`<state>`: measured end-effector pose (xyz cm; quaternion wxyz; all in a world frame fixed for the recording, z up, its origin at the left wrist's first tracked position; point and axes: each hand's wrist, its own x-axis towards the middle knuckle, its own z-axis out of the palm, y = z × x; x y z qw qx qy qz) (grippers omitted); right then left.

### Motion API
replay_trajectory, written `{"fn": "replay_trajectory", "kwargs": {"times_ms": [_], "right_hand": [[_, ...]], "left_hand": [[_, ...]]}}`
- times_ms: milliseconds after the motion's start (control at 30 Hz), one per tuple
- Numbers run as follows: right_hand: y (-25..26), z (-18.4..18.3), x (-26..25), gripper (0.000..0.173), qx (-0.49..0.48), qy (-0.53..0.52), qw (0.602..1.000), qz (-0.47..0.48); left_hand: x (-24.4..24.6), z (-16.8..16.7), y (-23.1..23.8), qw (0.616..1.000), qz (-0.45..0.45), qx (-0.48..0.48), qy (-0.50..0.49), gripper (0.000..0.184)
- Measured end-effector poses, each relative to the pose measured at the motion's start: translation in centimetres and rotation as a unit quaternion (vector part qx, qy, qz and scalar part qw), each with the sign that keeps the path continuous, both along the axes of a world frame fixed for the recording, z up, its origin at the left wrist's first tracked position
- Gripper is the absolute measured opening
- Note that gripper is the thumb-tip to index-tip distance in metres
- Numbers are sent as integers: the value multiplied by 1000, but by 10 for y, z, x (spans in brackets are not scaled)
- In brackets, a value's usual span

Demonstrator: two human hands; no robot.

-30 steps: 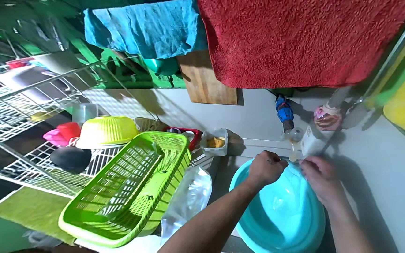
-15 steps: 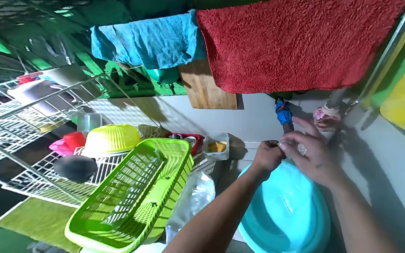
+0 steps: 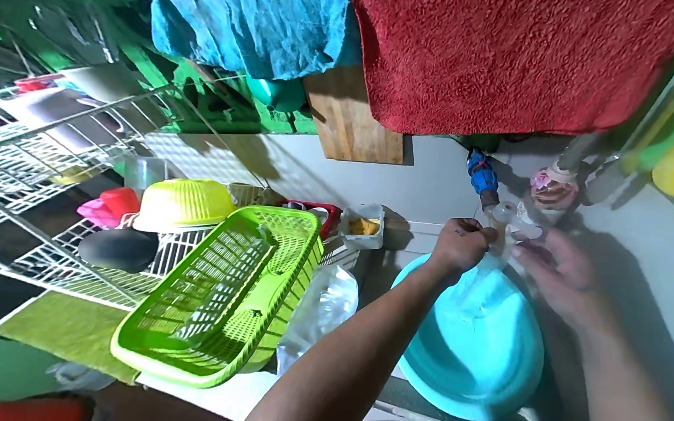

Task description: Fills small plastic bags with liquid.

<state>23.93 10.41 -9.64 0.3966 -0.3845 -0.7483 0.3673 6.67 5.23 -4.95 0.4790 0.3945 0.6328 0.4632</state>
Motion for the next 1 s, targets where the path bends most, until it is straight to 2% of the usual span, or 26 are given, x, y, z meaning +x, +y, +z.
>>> {"fn": "replay_trajectory", "kwargs": {"times_ms": [233,333,467,633,833,1000], "right_hand": [[2,-7,2,30,19,-47,999,16],[3,-9,1,23,52,-83,995,8],[1,-4,-2,9,62,-97,993,3],[-3,-1,-7,11,69,-74,995,-15],[-3,-4,-9,18,70,-58,996,-2],[4,7,0,13,35,-124,990,63]], "left_hand": [[-5,-8,5,1000,-11,21,-1,27],[-8,-8,13,999,-33,12,32,23],[-10,1,17,988,-69,-4,139,21],[-10,30,20,934,-134,-30,329,18],[-3,42,25,911,-142,-32,387,13],[2,48,22,885,-160,-51,434,19]]}}
